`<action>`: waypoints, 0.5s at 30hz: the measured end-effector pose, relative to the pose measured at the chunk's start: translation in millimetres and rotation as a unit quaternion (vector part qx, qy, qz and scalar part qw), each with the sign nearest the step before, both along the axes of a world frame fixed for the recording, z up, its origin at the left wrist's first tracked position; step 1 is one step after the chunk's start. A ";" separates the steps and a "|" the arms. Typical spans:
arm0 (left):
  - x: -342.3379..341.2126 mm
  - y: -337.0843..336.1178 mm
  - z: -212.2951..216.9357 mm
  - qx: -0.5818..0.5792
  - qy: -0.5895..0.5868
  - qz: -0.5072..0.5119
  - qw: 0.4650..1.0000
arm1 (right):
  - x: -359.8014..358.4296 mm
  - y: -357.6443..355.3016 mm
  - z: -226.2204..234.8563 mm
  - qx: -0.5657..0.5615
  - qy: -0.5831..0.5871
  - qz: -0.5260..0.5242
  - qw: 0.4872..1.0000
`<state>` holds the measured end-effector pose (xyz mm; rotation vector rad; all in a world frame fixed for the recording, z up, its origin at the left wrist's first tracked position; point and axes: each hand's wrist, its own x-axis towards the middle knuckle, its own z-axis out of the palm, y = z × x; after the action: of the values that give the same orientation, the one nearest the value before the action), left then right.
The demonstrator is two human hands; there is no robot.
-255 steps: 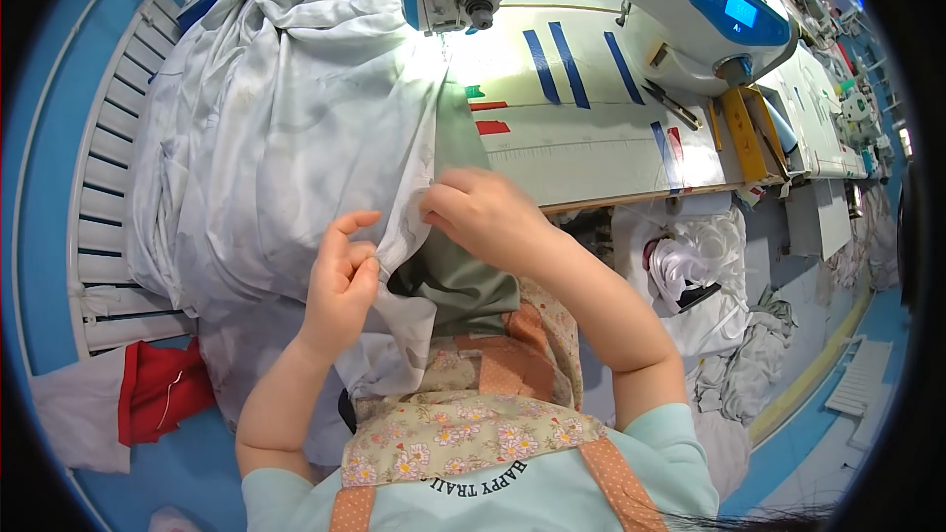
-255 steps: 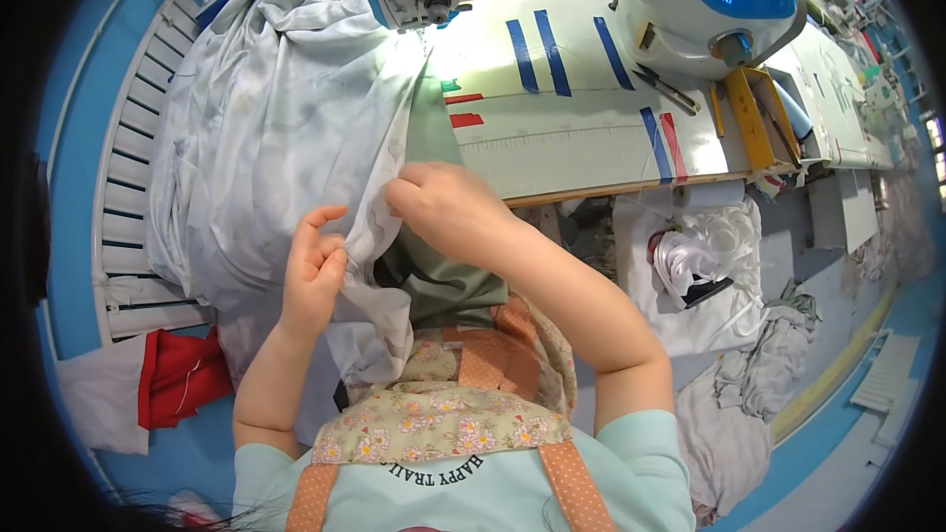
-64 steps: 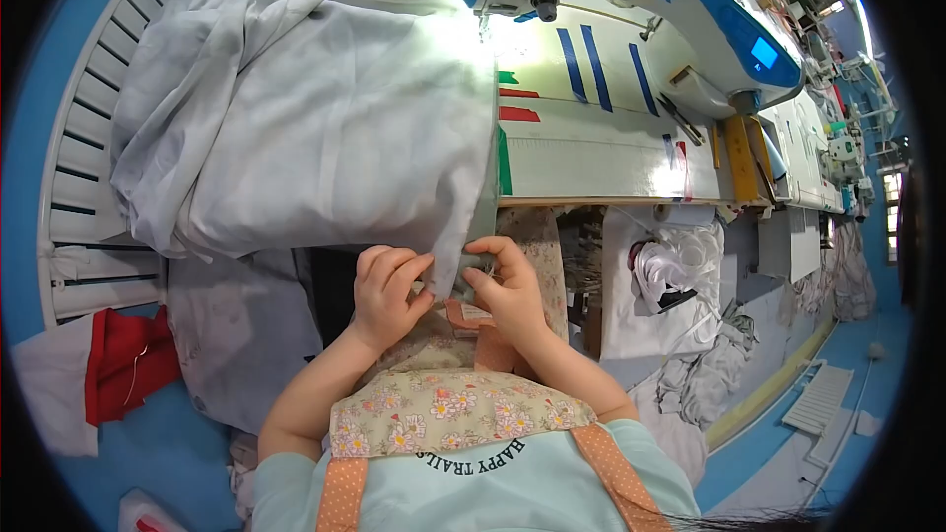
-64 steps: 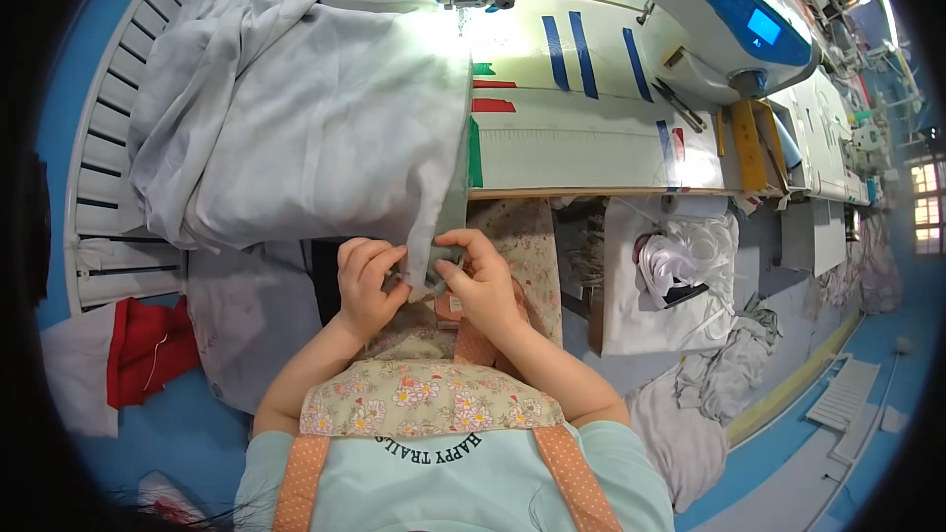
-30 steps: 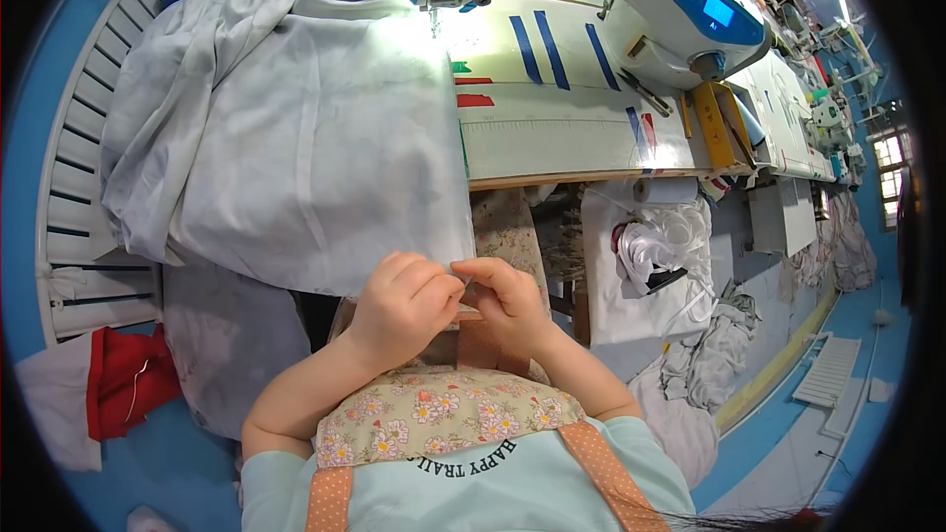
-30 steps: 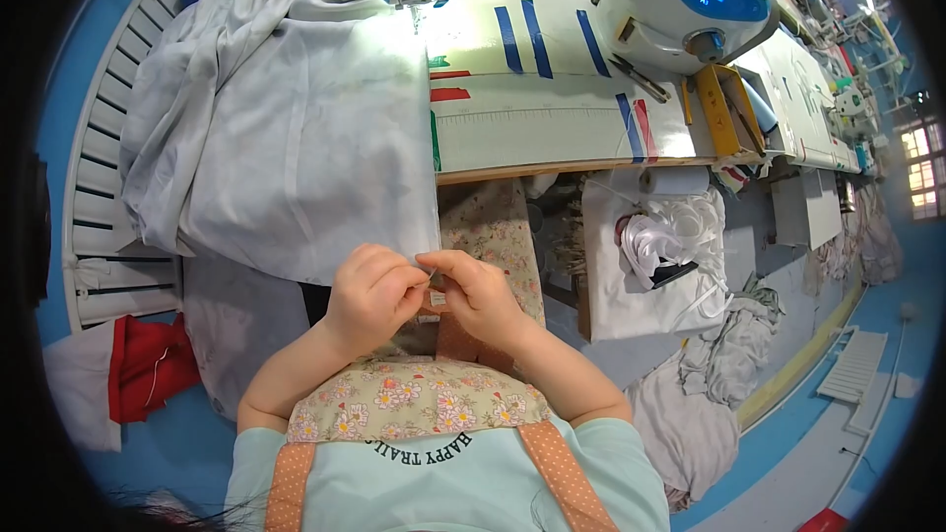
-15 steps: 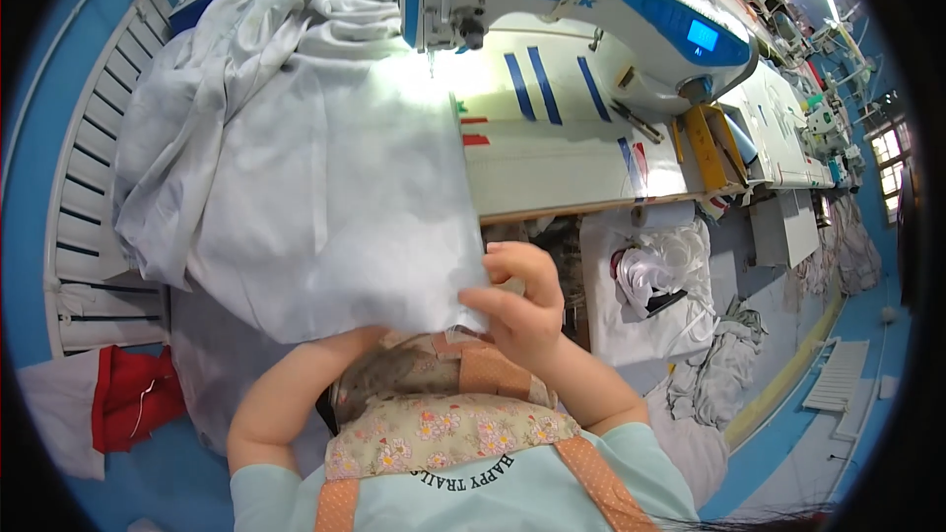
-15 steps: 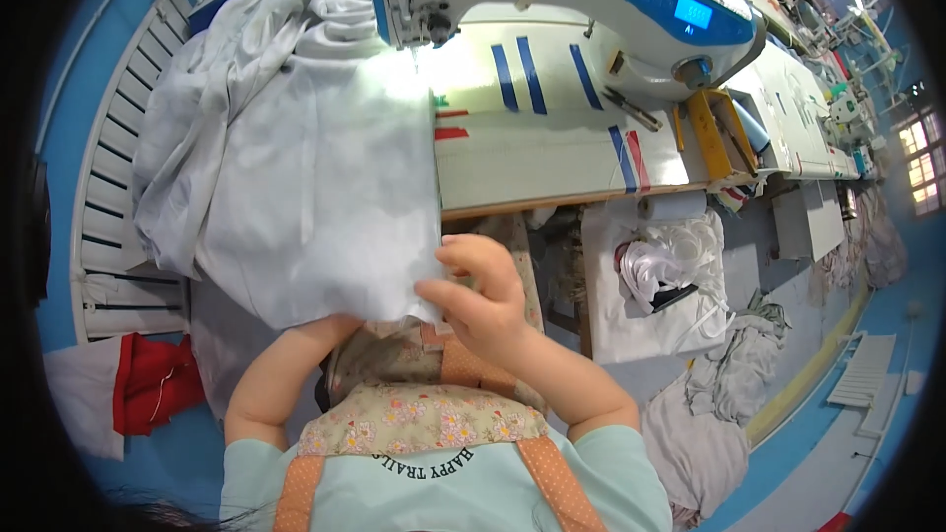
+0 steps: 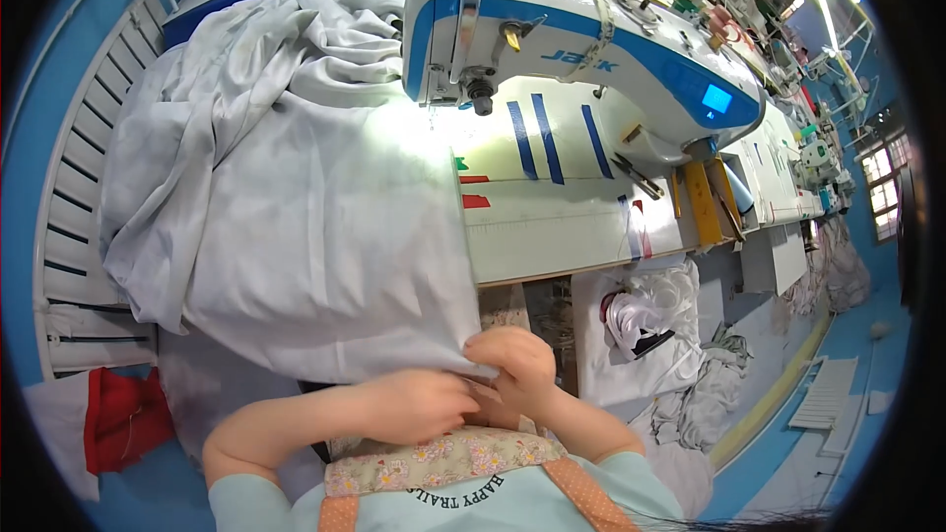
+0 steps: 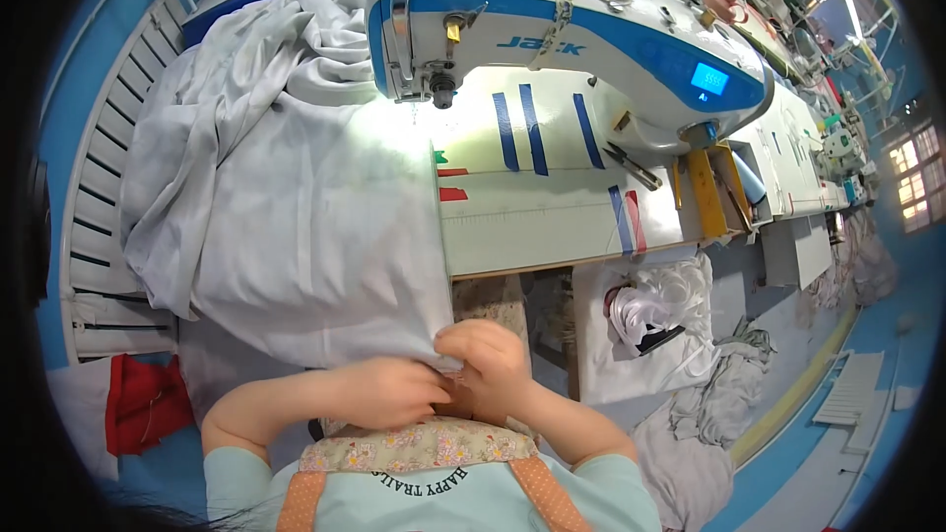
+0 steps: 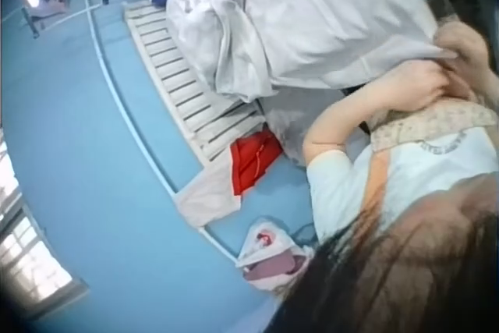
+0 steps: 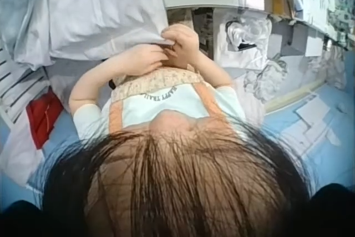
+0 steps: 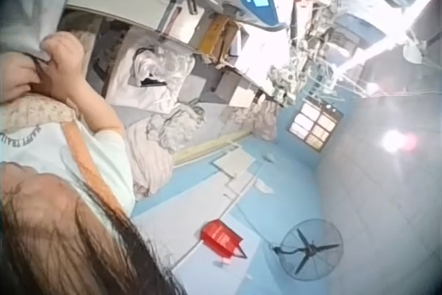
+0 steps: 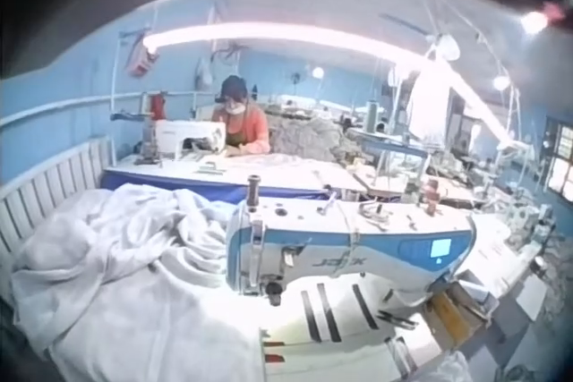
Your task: Sewing a green fabric border onto a white pillowcase using an industrial sewing machine.
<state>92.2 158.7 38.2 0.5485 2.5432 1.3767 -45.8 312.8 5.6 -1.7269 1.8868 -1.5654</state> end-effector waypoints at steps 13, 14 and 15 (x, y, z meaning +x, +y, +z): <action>81.5 -42.7 -5.5 0.027 -0.235 0.254 0.938 | -4.8 -7.4 -38.4 0.093 -0.102 0.037 0.990; 87.2 -39.5 8.6 0.096 -0.282 0.234 0.926 | -5.7 -7.9 -41.9 0.086 -0.102 0.044 0.990; 87.3 -39.1 20.2 0.145 -0.300 0.216 0.918 | -6.3 -8.7 -44.3 0.094 -0.087 0.044 0.991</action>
<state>179.5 119.6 58.5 -0.3893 2.0243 1.7372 -52.1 304.1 -38.8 -1.5210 1.7850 -1.4063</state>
